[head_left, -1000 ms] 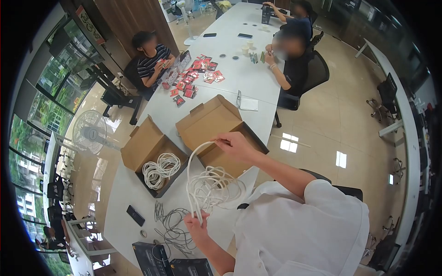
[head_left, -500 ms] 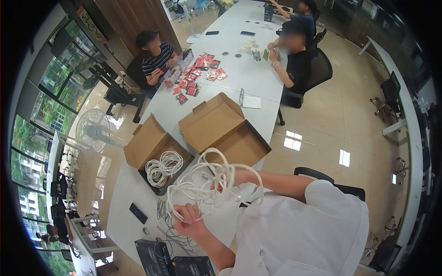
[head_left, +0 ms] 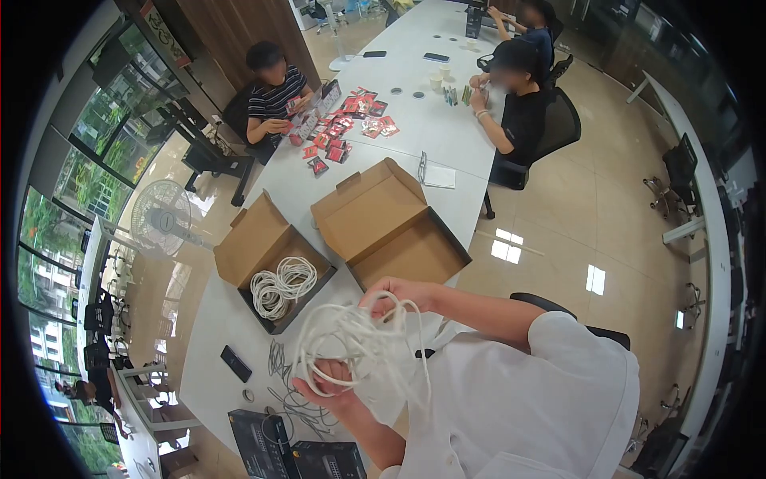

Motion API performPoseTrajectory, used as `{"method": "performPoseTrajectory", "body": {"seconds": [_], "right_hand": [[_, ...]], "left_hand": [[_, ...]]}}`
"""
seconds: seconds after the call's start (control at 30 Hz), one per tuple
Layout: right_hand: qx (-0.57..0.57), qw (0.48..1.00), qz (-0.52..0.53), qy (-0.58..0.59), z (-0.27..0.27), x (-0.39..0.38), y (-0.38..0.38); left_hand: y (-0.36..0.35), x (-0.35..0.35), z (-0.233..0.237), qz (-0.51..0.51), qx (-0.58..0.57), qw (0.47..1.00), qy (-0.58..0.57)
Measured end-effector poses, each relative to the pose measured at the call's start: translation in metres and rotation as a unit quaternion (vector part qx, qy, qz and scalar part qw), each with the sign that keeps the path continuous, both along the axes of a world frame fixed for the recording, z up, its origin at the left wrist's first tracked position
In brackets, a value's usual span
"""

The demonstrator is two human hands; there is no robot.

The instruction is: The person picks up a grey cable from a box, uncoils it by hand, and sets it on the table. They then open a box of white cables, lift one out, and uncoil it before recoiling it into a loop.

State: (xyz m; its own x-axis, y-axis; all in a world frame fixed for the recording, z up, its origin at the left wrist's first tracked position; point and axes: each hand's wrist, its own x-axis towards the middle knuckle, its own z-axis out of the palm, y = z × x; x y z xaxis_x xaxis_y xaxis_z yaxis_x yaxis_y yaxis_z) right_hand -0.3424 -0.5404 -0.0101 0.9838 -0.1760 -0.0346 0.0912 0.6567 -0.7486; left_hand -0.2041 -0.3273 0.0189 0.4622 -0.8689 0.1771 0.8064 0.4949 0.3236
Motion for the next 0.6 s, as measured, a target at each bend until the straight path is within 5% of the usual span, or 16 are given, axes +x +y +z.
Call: {"method": "performPoseTrajectory", "body": {"seconds": [0.2, 0.33, 0.37, 0.6], "right_hand": [[-0.124, 0.991, -0.035, -0.032, 0.019, -0.001, -0.014], [-0.231, 0.97, -0.051, -0.056, 0.049, -0.004, -0.032], [-0.245, 0.966, -0.058, -0.057, 0.063, -0.006, -0.033], [-0.481, 0.871, -0.09, -0.049, 0.1, -0.01, -0.045]], "left_hand": [[-0.001, -0.008, 0.005, 0.084, 0.118, 0.976, -0.16], [0.006, -0.001, -0.005, 0.15, 0.344, 0.916, -0.14], [0.012, 0.01, -0.009, 0.053, 0.293, 0.942, -0.155], [-0.007, -0.005, 0.013, 0.099, 0.372, 0.886, -0.257]]}}
